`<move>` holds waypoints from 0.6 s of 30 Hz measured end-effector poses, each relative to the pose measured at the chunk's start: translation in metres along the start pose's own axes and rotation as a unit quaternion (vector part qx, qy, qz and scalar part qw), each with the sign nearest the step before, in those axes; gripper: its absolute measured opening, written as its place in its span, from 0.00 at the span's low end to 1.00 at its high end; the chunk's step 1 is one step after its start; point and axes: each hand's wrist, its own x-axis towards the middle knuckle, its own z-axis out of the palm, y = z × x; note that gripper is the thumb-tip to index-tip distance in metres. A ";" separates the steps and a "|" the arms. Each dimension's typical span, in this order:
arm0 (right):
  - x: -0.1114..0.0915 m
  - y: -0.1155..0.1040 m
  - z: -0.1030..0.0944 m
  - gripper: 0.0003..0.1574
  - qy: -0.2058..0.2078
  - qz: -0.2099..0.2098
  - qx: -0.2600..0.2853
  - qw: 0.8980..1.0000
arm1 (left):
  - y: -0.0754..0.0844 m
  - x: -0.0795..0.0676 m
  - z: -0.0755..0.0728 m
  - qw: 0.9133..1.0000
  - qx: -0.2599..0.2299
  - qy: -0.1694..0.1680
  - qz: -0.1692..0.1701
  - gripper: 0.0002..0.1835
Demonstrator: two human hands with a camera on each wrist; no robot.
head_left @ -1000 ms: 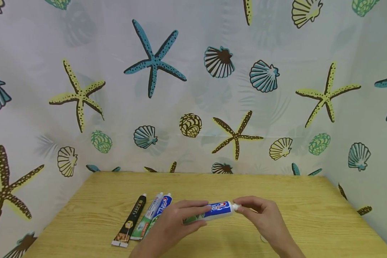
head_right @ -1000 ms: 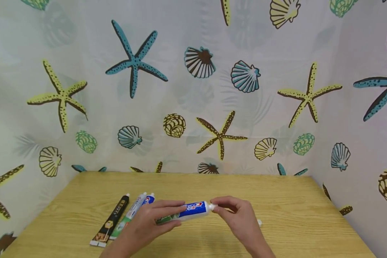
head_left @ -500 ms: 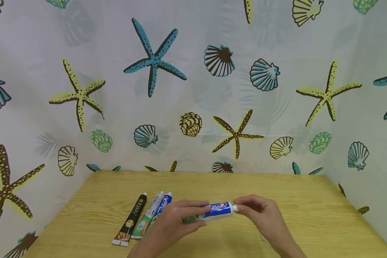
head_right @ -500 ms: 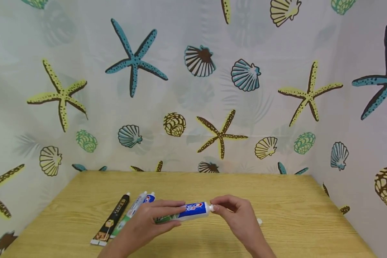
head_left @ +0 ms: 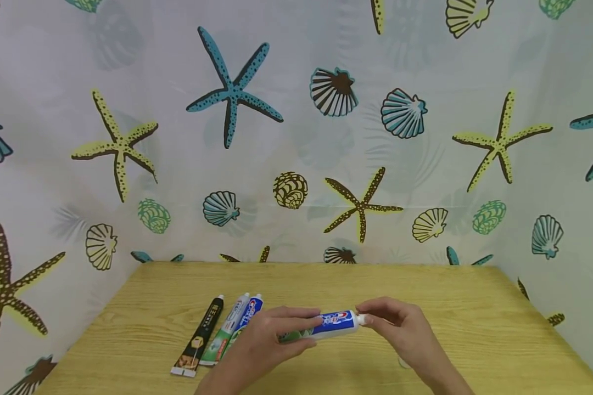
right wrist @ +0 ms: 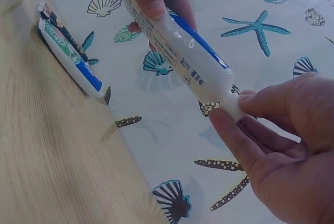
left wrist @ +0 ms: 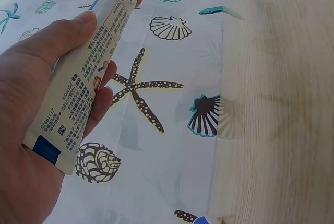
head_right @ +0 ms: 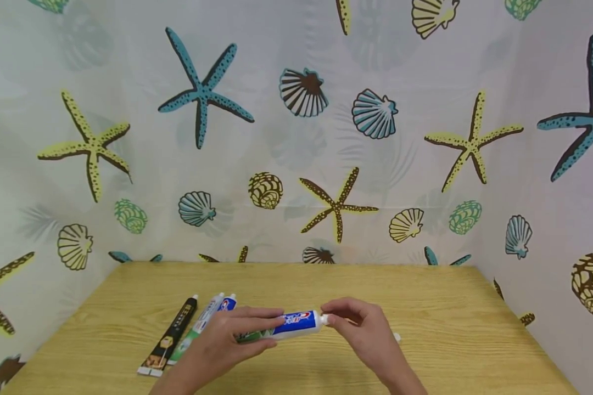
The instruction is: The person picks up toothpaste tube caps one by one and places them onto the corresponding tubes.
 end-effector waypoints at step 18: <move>-0.001 0.001 -0.004 0.19 -0.018 0.011 0.028 0.999 | -0.001 -0.001 0.002 1.000 -0.020 0.003 0.002 0.18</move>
